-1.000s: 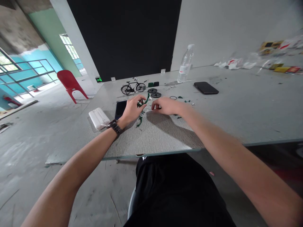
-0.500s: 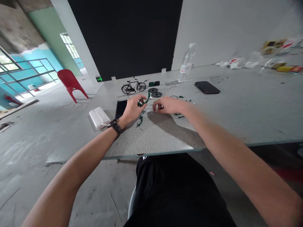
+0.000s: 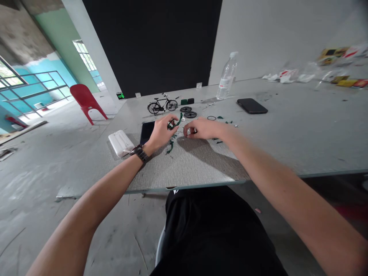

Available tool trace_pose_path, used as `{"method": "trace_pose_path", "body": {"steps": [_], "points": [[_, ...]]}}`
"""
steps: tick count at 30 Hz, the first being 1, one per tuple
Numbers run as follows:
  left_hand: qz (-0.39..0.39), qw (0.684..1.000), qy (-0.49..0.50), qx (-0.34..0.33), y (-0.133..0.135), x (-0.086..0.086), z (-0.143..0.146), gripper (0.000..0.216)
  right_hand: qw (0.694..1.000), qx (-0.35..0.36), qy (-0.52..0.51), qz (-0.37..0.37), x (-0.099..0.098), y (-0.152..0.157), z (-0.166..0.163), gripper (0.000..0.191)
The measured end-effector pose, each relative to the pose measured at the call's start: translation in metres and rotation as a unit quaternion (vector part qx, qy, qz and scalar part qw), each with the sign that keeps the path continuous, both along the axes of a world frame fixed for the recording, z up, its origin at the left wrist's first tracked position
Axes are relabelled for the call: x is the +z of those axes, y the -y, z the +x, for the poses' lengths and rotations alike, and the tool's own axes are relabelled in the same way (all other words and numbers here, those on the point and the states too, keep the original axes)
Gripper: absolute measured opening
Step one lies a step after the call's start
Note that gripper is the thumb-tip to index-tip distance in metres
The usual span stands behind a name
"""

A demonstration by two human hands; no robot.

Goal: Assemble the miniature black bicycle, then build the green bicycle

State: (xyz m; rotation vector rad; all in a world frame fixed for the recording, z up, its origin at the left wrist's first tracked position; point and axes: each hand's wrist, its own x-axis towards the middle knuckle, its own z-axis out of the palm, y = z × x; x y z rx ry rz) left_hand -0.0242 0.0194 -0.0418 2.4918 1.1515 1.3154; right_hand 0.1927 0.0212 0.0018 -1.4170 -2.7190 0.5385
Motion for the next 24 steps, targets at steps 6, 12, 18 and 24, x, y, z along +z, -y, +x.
{"method": "trace_pose_path", "body": {"steps": [6,12,18,24], "points": [[-0.007,1.000,0.000,0.002,0.0007,-0.0003,0.0001,0.020,1.000,0.003,-0.008,-0.008,-0.0011,-0.0028,0.0031,0.016],[-0.005,1.000,-0.005,0.007,0.0007,-0.0006,-0.0002,0.020,1.000,0.004,-0.002,-0.008,-0.0010,-0.0026,0.0039,0.019],[0.005,1.000,-0.007,0.004,-0.0003,-0.0014,-0.0003,0.019,1.000,0.012,0.014,-0.004,0.0009,-0.0012,0.0020,0.021],[-0.008,1.000,-0.002,0.010,0.0023,0.0011,0.0008,0.021,1.000,0.000,0.024,0.008,0.0012,-0.0027,0.0044,0.025]]}}
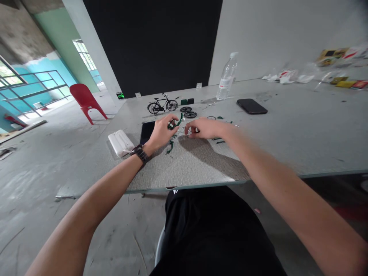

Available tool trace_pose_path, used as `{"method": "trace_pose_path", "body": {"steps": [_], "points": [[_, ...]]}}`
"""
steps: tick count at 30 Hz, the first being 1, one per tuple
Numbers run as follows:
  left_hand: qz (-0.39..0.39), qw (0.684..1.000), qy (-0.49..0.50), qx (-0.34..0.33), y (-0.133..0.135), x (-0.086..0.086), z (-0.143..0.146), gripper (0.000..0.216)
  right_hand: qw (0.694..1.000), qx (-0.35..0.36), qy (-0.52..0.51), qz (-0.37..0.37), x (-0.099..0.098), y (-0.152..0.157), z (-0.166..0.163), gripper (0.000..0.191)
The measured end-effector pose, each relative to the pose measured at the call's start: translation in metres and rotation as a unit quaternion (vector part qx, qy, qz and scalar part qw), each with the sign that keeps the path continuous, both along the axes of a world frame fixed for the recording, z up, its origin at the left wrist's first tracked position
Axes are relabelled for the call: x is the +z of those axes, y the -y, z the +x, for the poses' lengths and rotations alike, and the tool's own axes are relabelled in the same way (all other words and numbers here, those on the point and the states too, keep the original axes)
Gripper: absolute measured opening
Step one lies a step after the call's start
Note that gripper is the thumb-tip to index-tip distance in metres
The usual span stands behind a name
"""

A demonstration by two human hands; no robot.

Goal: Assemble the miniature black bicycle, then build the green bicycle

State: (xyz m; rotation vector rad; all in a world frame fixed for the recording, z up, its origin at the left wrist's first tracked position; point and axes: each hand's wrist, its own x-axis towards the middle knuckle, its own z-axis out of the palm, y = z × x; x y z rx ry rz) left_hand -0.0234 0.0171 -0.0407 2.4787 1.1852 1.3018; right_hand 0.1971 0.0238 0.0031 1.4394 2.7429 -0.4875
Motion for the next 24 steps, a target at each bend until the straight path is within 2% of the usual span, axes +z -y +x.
{"method": "trace_pose_path", "body": {"steps": [11,24], "points": [[0.011,1.000,0.001,-0.009,-0.0036,-0.0037,-0.0010,0.020,0.999,0.023,0.012,0.024,-0.0052,0.0026,-0.0064,0.022],[0.016,1.000,0.001,-0.009,-0.0032,-0.0034,-0.0017,0.021,1.000,0.016,0.016,0.012,-0.0068,-0.0019,-0.0052,0.020]]}}
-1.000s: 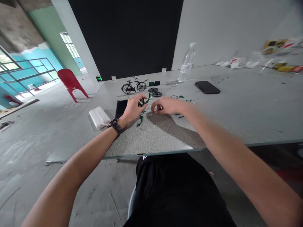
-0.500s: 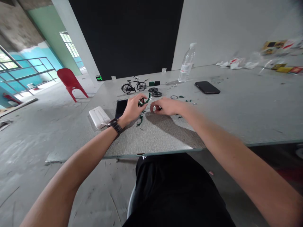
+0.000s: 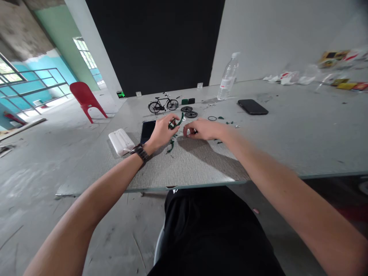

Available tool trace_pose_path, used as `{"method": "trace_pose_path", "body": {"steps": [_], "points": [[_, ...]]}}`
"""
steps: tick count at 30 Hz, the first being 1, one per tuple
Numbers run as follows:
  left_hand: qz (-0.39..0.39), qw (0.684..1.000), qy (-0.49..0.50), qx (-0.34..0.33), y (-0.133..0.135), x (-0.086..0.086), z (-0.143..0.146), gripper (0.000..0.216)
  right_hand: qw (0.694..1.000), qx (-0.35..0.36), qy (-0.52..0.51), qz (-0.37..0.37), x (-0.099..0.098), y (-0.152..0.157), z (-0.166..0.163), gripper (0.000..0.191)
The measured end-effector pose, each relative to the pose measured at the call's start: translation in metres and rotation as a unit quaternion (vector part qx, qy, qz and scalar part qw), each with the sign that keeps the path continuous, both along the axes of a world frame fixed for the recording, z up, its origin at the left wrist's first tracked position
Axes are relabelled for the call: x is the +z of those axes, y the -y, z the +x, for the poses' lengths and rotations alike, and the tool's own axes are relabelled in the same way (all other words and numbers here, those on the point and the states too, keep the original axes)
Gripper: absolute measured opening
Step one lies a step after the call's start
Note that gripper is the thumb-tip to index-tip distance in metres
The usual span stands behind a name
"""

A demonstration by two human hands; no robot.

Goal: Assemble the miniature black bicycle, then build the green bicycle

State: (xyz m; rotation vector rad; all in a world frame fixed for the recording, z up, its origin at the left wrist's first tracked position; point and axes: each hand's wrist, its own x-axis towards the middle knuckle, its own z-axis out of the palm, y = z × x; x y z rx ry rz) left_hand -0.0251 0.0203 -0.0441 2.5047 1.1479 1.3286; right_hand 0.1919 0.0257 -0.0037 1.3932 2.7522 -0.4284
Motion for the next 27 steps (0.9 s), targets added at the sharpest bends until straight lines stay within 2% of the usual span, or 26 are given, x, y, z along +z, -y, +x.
{"method": "trace_pose_path", "body": {"steps": [16,27], "points": [[-0.009,1.000,-0.002,-0.001,0.0005,0.0002,0.0006,0.019,1.000,0.011,-0.002,0.019,-0.0002,0.0027,-0.0014,0.019],[-0.015,1.000,-0.008,0.002,0.0022,0.0017,0.0007,0.020,1.000,0.002,0.003,-0.003,0.0048,0.0058,-0.0022,0.019]]}}
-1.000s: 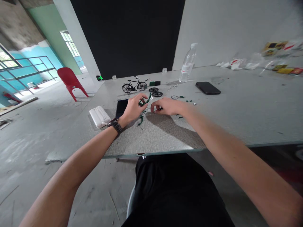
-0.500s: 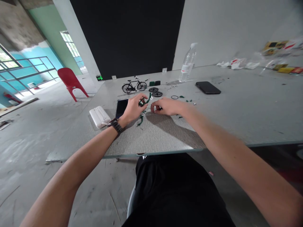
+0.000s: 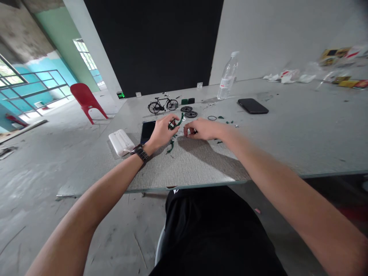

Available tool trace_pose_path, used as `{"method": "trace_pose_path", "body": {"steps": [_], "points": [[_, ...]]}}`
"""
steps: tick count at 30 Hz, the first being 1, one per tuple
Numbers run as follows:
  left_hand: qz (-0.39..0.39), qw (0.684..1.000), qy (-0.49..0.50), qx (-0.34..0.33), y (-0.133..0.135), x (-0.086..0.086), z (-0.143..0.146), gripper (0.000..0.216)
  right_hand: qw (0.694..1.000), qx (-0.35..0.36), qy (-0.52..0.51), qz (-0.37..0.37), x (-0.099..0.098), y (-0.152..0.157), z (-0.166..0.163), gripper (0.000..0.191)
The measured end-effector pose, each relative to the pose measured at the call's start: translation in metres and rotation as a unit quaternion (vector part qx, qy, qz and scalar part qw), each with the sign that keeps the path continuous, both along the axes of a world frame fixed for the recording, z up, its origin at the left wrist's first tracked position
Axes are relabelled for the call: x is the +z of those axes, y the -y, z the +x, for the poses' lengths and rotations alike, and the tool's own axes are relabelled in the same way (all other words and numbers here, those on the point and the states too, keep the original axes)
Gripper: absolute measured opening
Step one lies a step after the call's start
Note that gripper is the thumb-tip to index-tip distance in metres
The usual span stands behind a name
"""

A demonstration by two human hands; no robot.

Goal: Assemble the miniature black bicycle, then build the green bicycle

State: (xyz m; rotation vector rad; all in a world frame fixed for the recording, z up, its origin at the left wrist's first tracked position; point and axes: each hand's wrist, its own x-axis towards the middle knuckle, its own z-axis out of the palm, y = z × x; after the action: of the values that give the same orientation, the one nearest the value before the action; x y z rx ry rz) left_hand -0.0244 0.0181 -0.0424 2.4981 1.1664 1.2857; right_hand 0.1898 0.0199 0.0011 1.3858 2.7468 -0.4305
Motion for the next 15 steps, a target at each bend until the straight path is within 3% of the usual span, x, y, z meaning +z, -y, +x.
{"method": "trace_pose_path", "body": {"steps": [15], "points": [[0.000,1.000,0.005,-0.004,-0.0010,-0.0009,0.0001,0.020,1.000,-0.008,-0.006,-0.007,-0.0004,0.0026,-0.0034,0.021]]}}
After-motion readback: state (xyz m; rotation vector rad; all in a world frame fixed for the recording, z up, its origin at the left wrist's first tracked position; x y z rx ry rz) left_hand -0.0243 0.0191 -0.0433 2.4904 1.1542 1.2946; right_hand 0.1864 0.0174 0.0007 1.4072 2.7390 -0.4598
